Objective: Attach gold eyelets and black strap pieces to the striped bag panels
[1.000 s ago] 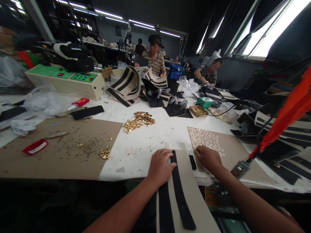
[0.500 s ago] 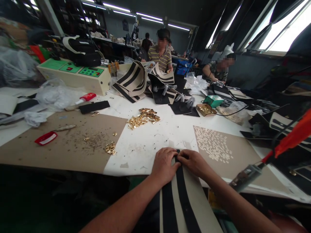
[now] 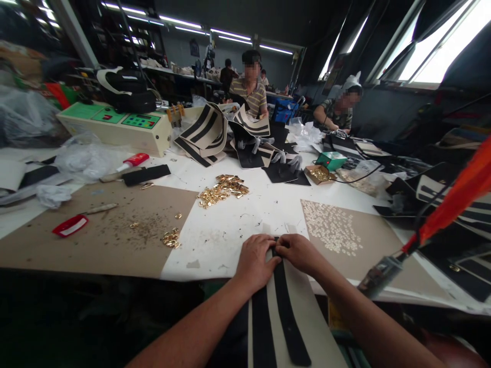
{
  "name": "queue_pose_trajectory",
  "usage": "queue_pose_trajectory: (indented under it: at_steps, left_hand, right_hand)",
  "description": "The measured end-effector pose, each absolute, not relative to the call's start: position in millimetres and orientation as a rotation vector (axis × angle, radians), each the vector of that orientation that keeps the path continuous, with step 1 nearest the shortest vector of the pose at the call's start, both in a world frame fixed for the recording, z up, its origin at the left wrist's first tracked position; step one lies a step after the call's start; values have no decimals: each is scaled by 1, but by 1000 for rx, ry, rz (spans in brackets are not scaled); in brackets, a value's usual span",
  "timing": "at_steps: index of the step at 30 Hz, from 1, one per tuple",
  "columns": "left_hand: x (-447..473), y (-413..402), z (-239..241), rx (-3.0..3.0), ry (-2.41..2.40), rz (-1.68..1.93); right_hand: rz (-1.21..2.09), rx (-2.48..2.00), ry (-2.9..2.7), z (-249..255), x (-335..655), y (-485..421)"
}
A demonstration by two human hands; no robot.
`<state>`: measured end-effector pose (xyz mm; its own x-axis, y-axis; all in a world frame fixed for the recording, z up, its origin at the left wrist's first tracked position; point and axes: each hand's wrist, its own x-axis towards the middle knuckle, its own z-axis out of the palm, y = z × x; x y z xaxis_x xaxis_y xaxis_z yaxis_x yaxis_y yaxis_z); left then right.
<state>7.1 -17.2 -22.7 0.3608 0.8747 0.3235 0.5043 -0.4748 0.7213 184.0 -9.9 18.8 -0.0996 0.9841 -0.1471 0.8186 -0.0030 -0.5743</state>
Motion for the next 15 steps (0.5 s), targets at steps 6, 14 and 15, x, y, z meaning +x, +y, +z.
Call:
queue_pose_trajectory:
  at_steps: [6, 14, 15]
  left_hand:
    - [8, -17, -22, 2142, 1211, 967]
    - [9, -14, -21, 2140, 1199, 958]
    - [10, -14, -21, 2149, 1195, 955]
  right_hand:
    - [677, -1776, -1855, 24, 182, -35]
    - [198, -2044, -778, 9, 250, -174]
    - [193, -2072, -677, 6, 262, -180]
